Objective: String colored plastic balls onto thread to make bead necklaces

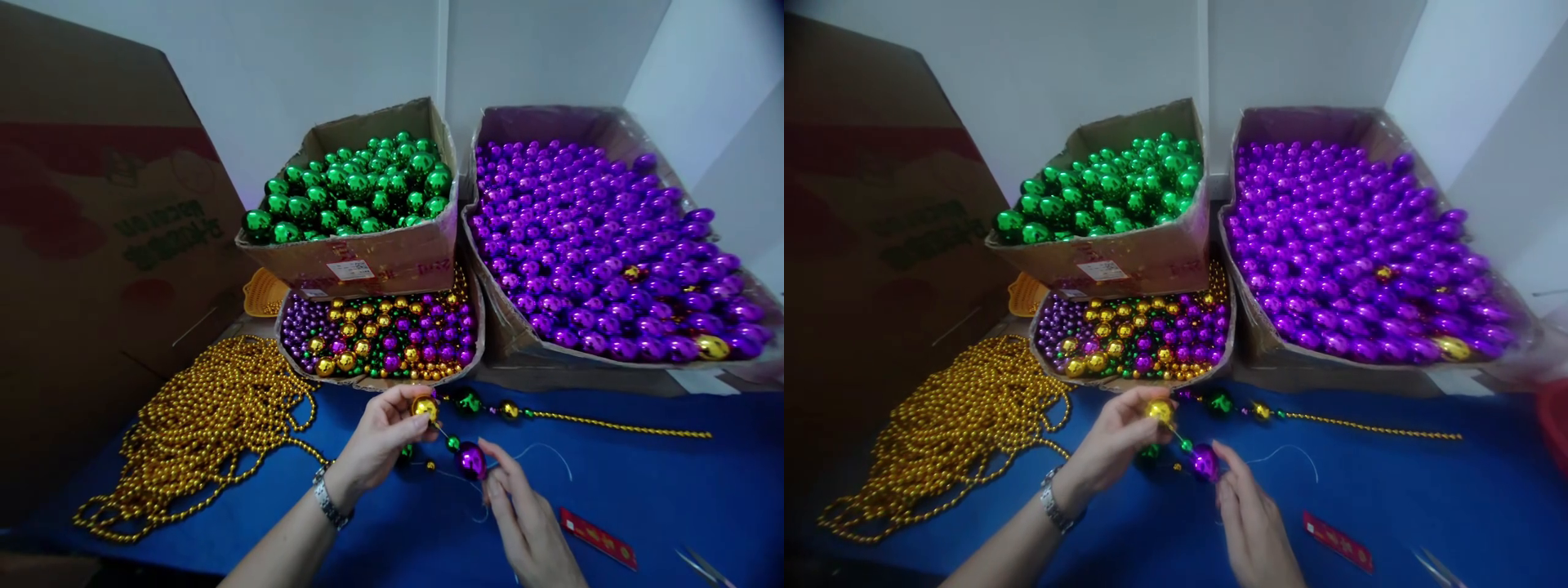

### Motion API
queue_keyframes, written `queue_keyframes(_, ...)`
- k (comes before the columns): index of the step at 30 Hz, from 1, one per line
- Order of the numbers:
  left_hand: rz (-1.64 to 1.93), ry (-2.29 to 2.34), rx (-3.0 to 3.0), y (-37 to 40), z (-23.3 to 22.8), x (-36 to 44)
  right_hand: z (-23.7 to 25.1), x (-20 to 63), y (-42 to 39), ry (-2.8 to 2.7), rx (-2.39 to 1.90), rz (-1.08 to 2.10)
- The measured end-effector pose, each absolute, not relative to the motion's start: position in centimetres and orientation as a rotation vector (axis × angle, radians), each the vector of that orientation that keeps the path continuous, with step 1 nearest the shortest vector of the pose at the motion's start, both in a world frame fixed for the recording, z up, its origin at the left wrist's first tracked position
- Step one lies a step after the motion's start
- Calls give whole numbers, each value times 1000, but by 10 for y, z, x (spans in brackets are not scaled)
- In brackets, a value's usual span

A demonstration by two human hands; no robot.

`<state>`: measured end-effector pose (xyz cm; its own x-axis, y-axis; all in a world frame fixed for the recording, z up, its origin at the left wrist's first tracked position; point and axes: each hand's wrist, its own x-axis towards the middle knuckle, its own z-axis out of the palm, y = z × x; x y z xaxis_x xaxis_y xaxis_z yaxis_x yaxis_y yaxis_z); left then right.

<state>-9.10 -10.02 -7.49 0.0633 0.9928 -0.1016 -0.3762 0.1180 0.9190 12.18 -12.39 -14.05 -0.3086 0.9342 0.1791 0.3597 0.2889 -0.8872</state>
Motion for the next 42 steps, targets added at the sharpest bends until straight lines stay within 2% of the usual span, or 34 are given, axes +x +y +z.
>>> queue_keyframes(4,1221,962,903,-100,-76,-90,-142,118,-125,-1735,-1189,1120)
queue_keyframes(11,1095,1034,1237,-103,-58,-101,-147,114,-123,-1385,-1163,1617)
queue_keyframes(14,1129,1401,1564,-92,-43,-135,-145,114,-123,-1229,-1168,1650)
queue_keyframes(16,1064,1892,1846,-77,-34,-171,-143,115,-124,-1155,-1174,1663)
queue_keyframes(17,919,2188,1966,-69,-30,-192,-143,115,-124,-1128,-1172,1670)
queue_keyframes(20,740,2398,1942,-43,-23,-252,-141,115,-124,-1093,-1154,1676)
queue_keyframes(24,473,2311,1964,-15,-30,-293,-141,111,-125,-1104,-1139,1679)
queue_keyframes(27,458,2264,1942,-5,-43,-295,-141,109,-125,-1128,-1155,1673)
queue_keyframes(36,1071,2124,1653,-32,-42,-243,-140,109,-126,-1262,-1148,1609)
queue_keyframes(39,1207,1824,1511,-57,-43,-198,-135,107,-126,-1333,-1170,1570)
queue_keyframes(42,1341,1200,956,-79,-51,-156,-128,105,-125,-1424,-1185,1514)
